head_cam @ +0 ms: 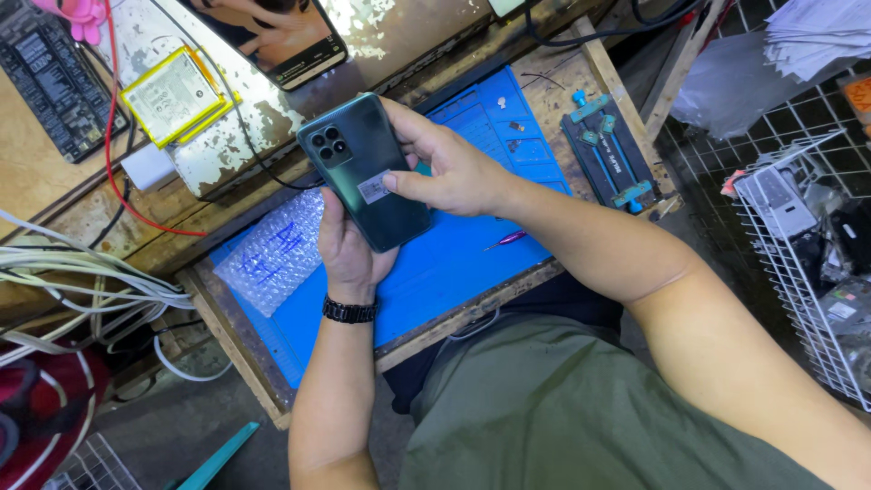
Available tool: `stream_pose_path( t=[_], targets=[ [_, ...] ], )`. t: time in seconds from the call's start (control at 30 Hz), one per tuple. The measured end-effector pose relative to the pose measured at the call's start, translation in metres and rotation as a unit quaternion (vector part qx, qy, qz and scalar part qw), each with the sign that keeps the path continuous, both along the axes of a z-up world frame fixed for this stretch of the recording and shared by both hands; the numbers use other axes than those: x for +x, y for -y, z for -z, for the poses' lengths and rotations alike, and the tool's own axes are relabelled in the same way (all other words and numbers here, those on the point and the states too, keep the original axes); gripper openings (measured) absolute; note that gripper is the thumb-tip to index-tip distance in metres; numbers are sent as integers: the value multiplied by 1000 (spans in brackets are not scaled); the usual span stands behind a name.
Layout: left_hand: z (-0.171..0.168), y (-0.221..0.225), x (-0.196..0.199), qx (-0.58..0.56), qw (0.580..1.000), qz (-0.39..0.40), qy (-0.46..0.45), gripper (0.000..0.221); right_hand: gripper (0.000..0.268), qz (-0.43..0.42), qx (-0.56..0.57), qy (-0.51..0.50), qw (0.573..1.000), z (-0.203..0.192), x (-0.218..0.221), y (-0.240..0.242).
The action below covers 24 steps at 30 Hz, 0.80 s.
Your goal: The person holds a green smartphone and uses a metal prying tool to carefully separate the screen from the frame. They work along the edges of the device on a blue work mat, attempting to open the phone for repair.
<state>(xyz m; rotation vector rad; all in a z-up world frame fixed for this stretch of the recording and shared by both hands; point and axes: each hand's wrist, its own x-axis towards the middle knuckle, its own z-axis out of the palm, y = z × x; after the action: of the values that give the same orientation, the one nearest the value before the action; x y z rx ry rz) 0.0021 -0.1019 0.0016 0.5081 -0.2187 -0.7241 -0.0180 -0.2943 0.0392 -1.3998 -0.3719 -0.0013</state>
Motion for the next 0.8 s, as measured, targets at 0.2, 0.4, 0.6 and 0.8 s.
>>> stream_pose_path(
  t=[0.2,0.4,0.6,0.8],
  targets=[
    [-10,-19,2,-3,999,-5,44,80,61,5,127,-66,990,17,3,-1],
    [-27,-41,10,-8,993,-73,98,85,27,51,-237,119,963,39,10,-23],
    [-25,-40,18,13,994,-84,71,83,26,-26,-490,195,849,33,-2,-50],
    [-29,-53,26,50,988,-111,93,82,43,-20,-476,214,853,25,-3,-48]
  ],
)
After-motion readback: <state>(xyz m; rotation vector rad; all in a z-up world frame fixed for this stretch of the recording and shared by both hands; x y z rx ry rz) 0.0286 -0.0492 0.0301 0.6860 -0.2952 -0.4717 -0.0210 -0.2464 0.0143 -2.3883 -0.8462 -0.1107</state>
